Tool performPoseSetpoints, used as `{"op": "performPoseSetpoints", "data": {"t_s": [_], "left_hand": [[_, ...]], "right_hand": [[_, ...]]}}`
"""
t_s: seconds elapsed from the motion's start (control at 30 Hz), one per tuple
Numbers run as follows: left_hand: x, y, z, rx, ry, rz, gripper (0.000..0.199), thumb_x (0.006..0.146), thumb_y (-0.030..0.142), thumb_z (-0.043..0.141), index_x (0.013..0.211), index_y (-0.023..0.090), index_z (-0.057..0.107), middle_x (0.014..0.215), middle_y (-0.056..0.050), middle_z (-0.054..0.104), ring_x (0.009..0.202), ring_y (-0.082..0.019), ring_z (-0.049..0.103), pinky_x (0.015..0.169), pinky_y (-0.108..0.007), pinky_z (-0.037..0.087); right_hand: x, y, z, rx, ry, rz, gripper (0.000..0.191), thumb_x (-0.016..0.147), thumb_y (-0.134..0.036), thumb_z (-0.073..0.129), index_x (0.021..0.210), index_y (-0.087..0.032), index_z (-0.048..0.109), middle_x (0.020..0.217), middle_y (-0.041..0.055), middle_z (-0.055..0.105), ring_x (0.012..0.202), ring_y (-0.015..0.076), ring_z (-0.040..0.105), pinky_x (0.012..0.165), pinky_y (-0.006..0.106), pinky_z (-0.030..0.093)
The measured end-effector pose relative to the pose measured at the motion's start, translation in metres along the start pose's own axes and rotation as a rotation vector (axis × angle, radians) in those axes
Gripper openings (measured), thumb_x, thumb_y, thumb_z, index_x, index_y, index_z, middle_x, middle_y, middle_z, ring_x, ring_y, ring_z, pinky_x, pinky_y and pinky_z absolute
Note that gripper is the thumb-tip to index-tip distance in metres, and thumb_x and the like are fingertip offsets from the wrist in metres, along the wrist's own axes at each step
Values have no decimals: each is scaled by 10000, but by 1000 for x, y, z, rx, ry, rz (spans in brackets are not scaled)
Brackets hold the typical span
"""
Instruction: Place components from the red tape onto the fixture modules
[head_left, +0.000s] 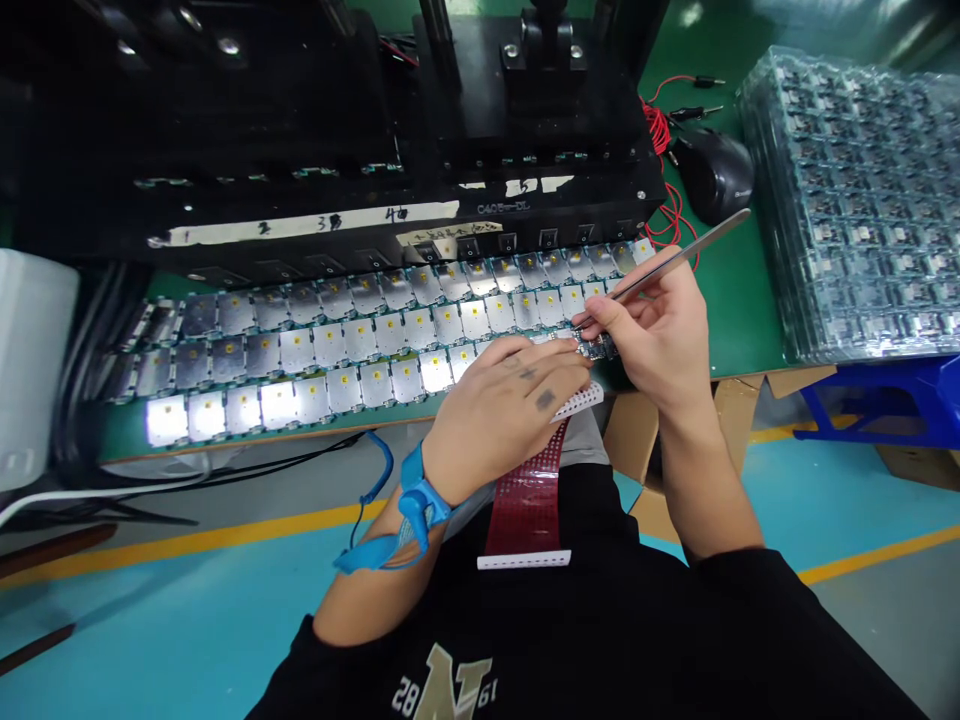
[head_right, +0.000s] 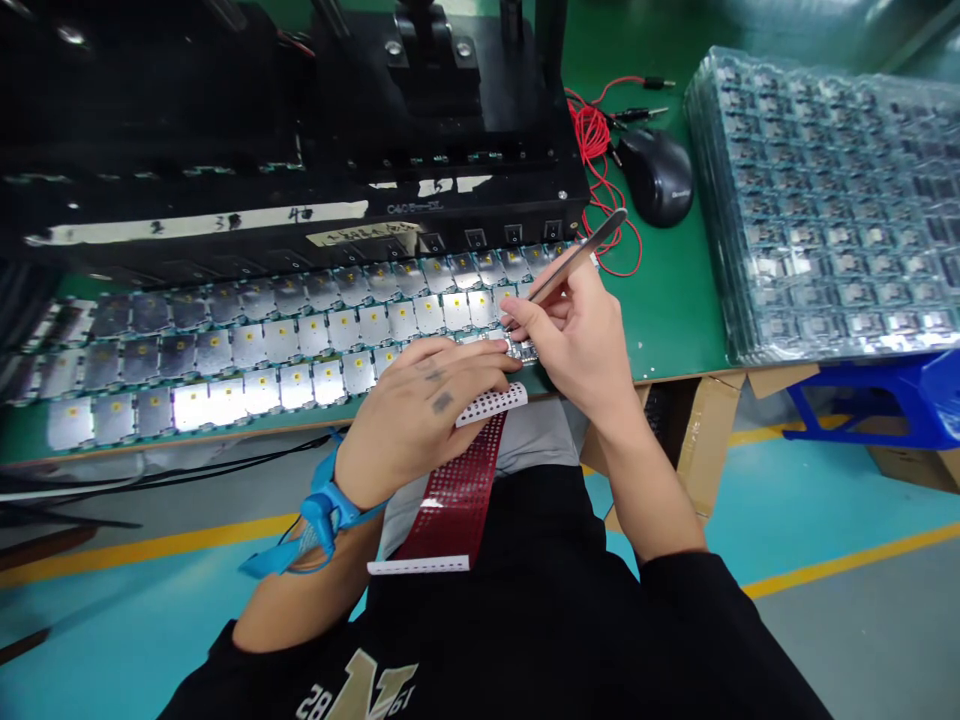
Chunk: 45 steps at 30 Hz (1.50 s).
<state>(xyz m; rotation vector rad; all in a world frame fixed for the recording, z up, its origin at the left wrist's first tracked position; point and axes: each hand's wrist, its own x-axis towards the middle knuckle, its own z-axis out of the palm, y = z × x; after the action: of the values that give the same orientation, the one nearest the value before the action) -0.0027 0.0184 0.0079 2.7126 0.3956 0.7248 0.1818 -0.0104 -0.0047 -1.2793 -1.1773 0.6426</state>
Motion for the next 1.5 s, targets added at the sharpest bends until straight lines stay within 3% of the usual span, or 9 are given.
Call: {"op": "performPoseSetpoints", "data": {"t_s": [0.37,0.53,0.77,1.1,1.2,1.3,1.4,1.5], "left_hand": [[-1,0,1,-1,-14,-12,242,890,70,560,1115,158,579,1181,-48,716,1201,-229,634,963,-389,452],[-2,0,0,1,-6,-3,248,893,74,541,1119,171,574,1179,-56,718,1196,-227,638,959,-391,458],[-2,0,1,-6,-2,-7,261,896,68,531,1126,183,572,1177,-55,722,1193,-216,641,954,-384,464],[-3,-1,-1,-60,-9,-13,216,909,87,540,1100,185,565,1211,-71,704,1232,-227,617,985,-404,469],[-6,-1,-3,-232,74,-27,171,922,117,540,1063,213,555,1221,-70,697,1272,-221,585,1007,-420,480],[-10,-2,-3,-459,250,-91,218,908,107,558,1092,222,537,1127,-69,715,1122,-187,664,926,-375,547],[-12,-2,-1,-533,350,-149,250,884,79,559,1095,213,544,1037,-65,706,1005,-165,689,841,-326,586],[-10,0,-2,-497,352,-177,218,879,100,590,1061,213,553,981,-46,701,952,-151,690,826,-305,590]], "right_hand": [[-5,-2,-3,-41,-24,10,298,805,-301,760,891,-230,483,750,-68,619,690,113,711,616,236,636],[-4,3,-4,-20,-25,-68,318,772,-343,785,880,-232,508,759,-63,614,675,108,697,608,245,639],[-3,2,-1,34,26,-65,322,766,-339,792,857,-227,504,718,-79,613,638,101,702,554,194,617],[-2,3,-1,35,0,-86,313,789,-354,775,872,-230,499,703,-75,629,619,114,698,538,222,606],[-4,-10,2,26,113,-137,278,821,-351,748,880,-242,499,736,-60,621,654,116,702,554,232,606],[-12,-30,7,114,243,-233,262,837,-329,734,884,-254,488,754,-51,595,675,123,704,579,257,618],[-26,-49,11,207,224,-233,280,839,-364,733,903,-257,483,739,-49,591,635,128,694,536,260,619],[-37,-59,14,245,177,-213,269,833,-341,740,905,-249,498,765,-37,607,645,137,702,537,266,633]]}}
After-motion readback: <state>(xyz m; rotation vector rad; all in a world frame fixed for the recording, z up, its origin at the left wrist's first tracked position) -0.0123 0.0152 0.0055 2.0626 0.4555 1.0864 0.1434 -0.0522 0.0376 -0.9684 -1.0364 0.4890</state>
